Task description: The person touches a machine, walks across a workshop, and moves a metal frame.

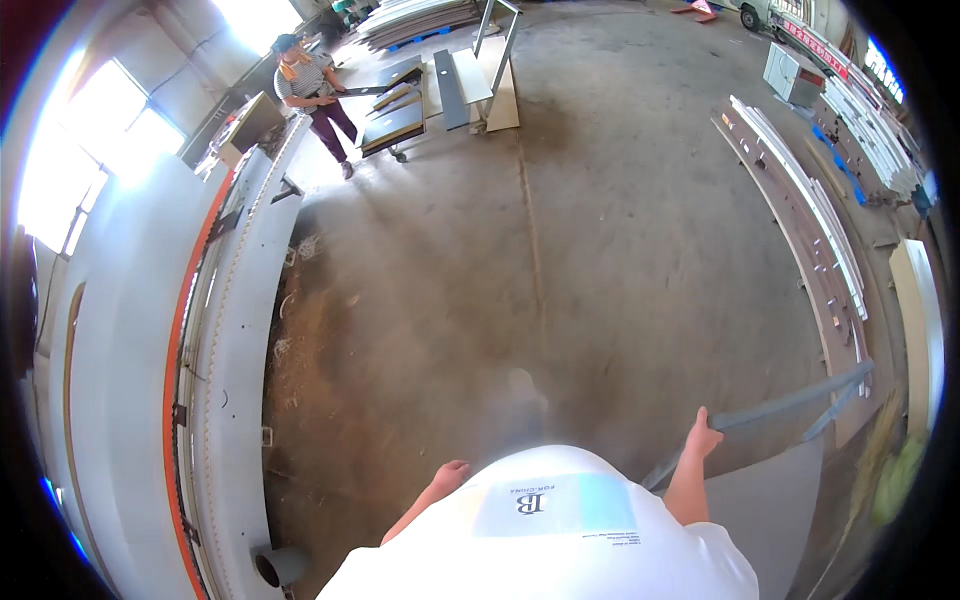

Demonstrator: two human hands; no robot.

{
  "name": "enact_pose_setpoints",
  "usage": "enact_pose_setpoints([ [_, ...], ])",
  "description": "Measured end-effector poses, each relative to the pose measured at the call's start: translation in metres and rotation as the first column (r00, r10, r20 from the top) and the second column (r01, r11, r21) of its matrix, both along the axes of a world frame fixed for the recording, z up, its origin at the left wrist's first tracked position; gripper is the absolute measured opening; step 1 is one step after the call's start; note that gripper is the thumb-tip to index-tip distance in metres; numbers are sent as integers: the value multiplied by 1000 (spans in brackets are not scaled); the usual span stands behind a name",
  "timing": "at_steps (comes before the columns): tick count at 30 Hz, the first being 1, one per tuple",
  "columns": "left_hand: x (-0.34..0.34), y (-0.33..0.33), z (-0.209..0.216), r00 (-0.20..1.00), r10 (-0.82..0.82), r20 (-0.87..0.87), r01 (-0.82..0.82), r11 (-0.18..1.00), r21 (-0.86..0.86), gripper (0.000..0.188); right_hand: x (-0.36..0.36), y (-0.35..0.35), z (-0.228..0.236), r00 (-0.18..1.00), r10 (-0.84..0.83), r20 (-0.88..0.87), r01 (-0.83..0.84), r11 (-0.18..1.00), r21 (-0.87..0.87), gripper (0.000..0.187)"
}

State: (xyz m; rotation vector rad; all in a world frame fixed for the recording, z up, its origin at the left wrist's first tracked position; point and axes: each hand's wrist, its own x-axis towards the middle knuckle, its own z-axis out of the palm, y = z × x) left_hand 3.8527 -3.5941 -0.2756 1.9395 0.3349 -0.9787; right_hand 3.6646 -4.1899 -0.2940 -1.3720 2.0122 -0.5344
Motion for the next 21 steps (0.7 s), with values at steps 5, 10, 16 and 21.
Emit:
enact_pose_setpoints([
  [5,134,-9,-92,974,-219,-51,222,973,62,39,119,-64,4,988,36,149,-26,997,-67,98],
  [10,313,-71,-83,849,-529,2,500,803,323,35,218,-122,-2,986,162,33,-162,987,-15,79],
  [16,532,-160,-16,729,-655,200,543,731,414,36,341,-202,-56,972,214,99,-225,967,120,66],
  [21,609,-216,-29,748,-539,388,374,825,424,33,470,-220,-16,965,247,-89,-252,966,-50,65],
])
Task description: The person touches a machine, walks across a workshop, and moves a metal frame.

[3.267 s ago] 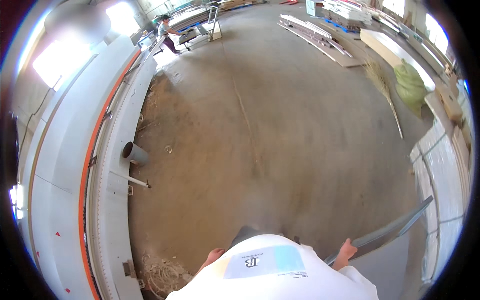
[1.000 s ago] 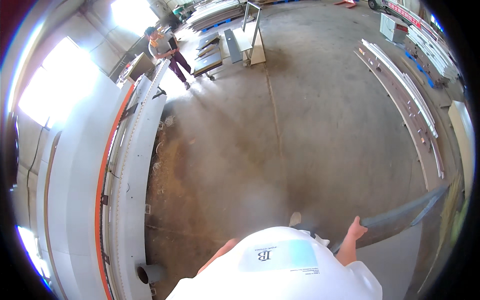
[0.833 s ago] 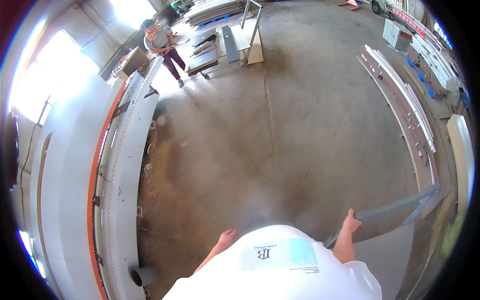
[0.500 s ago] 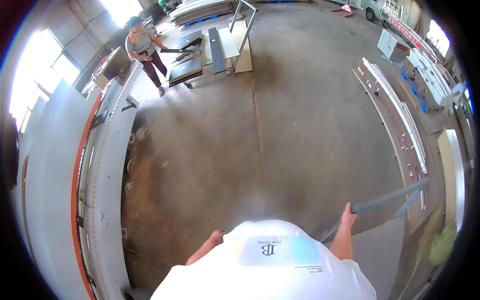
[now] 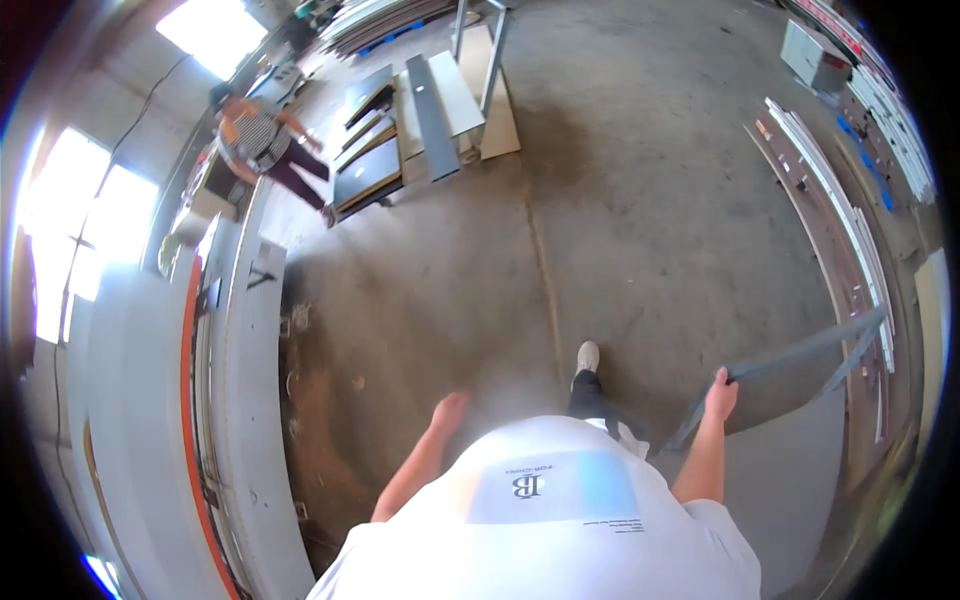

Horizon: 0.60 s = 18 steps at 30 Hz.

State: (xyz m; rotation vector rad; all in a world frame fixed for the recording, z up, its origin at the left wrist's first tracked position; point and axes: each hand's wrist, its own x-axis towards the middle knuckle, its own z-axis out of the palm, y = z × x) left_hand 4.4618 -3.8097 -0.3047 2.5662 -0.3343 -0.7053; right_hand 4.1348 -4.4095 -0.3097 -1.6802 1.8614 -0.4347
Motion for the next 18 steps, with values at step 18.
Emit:
enact_pose_setpoints([
  [18,295,-72,-66,895,89,-436,-124,991,-51,36,443,-215,38,981,124,146,-125,992,-4,75],
])
